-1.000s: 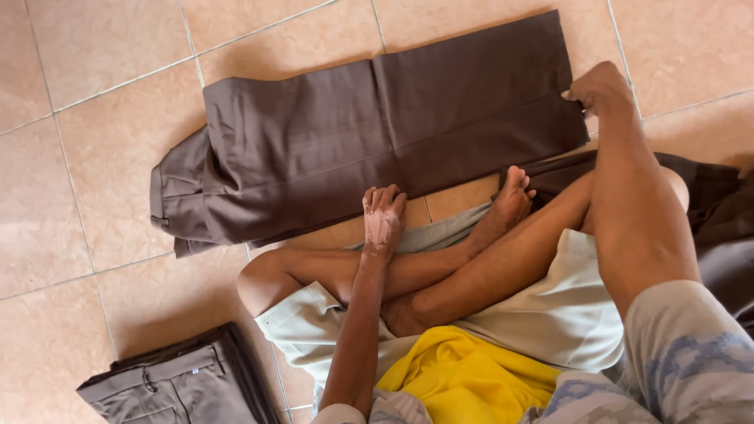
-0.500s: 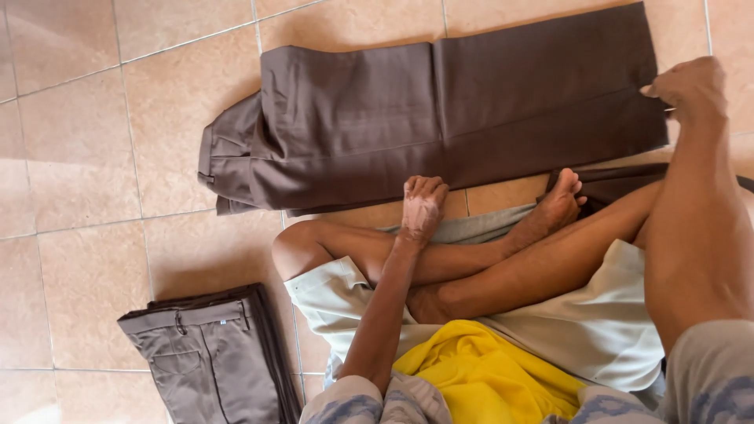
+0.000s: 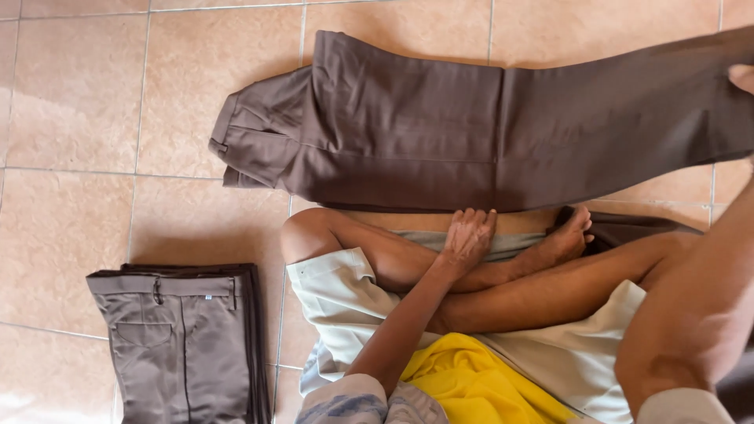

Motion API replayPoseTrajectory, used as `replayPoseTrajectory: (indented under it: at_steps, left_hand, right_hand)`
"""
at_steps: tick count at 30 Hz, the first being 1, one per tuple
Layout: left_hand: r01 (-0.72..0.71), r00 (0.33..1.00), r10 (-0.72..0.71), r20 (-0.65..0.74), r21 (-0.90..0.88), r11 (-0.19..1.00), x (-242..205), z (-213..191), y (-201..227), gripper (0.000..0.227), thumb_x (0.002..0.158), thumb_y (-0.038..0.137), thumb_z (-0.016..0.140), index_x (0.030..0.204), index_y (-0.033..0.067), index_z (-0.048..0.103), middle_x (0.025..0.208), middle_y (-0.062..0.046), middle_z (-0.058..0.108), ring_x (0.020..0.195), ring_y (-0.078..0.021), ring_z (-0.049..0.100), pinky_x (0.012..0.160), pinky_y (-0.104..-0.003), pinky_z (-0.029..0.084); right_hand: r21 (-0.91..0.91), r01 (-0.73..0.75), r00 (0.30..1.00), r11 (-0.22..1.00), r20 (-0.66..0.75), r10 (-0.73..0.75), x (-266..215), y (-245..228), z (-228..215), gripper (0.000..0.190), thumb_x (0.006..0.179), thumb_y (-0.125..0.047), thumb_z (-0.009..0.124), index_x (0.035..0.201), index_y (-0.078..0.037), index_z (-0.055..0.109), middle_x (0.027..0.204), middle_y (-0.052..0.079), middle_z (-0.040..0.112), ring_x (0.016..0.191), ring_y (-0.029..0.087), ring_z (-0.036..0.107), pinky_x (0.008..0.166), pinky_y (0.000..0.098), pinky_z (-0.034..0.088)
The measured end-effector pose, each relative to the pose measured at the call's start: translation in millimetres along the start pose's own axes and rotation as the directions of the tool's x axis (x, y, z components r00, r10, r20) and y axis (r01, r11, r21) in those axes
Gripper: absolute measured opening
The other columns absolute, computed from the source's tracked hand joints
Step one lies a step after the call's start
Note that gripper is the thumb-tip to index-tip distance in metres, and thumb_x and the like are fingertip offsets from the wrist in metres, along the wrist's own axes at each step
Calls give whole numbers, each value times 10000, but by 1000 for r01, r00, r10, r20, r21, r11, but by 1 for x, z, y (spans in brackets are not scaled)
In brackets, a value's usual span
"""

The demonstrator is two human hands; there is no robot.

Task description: Folding brown trousers while sitting on a tiled floor.

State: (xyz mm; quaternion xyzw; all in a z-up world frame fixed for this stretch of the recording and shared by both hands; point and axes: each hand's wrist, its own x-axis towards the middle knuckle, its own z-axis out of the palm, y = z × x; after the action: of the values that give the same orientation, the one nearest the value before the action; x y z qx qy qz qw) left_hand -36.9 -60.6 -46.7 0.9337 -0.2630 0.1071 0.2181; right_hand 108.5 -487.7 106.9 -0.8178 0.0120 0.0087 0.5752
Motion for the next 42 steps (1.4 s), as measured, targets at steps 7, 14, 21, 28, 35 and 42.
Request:
replayPoseTrajectory:
  at_steps: [7, 14, 21, 28, 35, 42]
  left_hand:
    - [34, 997, -27, 73, -104, 994, -14, 18, -1, 482, 907, 119, 485, 1378, 64, 575, 594, -106, 633, 552, -313, 673, 577, -472, 548]
    - [178, 833, -52, -551, 177, 968, -6, 28, 12, 160, 952, 169, 618, 797, 191, 584, 545, 14, 360, 488, -176, 424, 642, -287, 523]
    - [4, 880, 12, -475, 33, 999, -5, -4, 10, 301, 921, 107, 569, 662, 117, 414, 612, 24, 301, 510, -183, 365, 486, -328, 388]
    - [22, 999, -12, 40, -274, 961, 8, -81, 9, 230, 858, 217, 683, 675, 77, 673, 519, -96, 613, 462, -243, 627, 426, -350, 459]
    - [32, 970, -109, -215, -333, 942, 14, -59, 7, 129, 874, 87, 694, 982, 30, 651, 864, -125, 634, 672, -292, 612, 657, -398, 499]
    - [376, 814, -445, -373, -245, 894, 31, -65, -17, 257, 965, 185, 627, 1194, 74, 661, 1272, -95, 608, 1081, -305, 588, 950, -426, 432]
  right_hand:
    - [923, -97, 983, 373, 29, 183, 30, -206, 280, 138, 878, 72, 646, 931, -42, 589, 887, 25, 584, 747, 61, 560, 661, 124, 455]
    - [-414, -195, 977, 889, -1, 214, 34, 34, 272, 249, 1049, -336, 604, 1063, -102, 689, 963, 53, 681, 884, 201, 674, 829, 389, 604]
    - [-24, -552, 831, 834, -99, 547, -27, 69, 271, 518, 915, -379, 856, 1206, 10, 674, 917, 177, 652, 761, 281, 707, 543, 382, 617]
    - [-117, -412, 911, 904, -76, 405, 5, 97, 217, 519, 836, -194, 873, 1180, 131, 660, 918, 205, 596, 779, 275, 578, 550, 420, 484]
    - [-212, -762, 646, 612, -310, 697, -5, 86, 103, 396, 896, -157, 834, 1195, 44, 669, 1057, 183, 684, 859, 310, 645, 767, 387, 568]
    - [-260, -655, 739, 710, -415, 530, -18, 126, 104, 384, 951, -308, 832, 1015, 57, 731, 897, 169, 698, 750, 270, 632, 692, 385, 521]
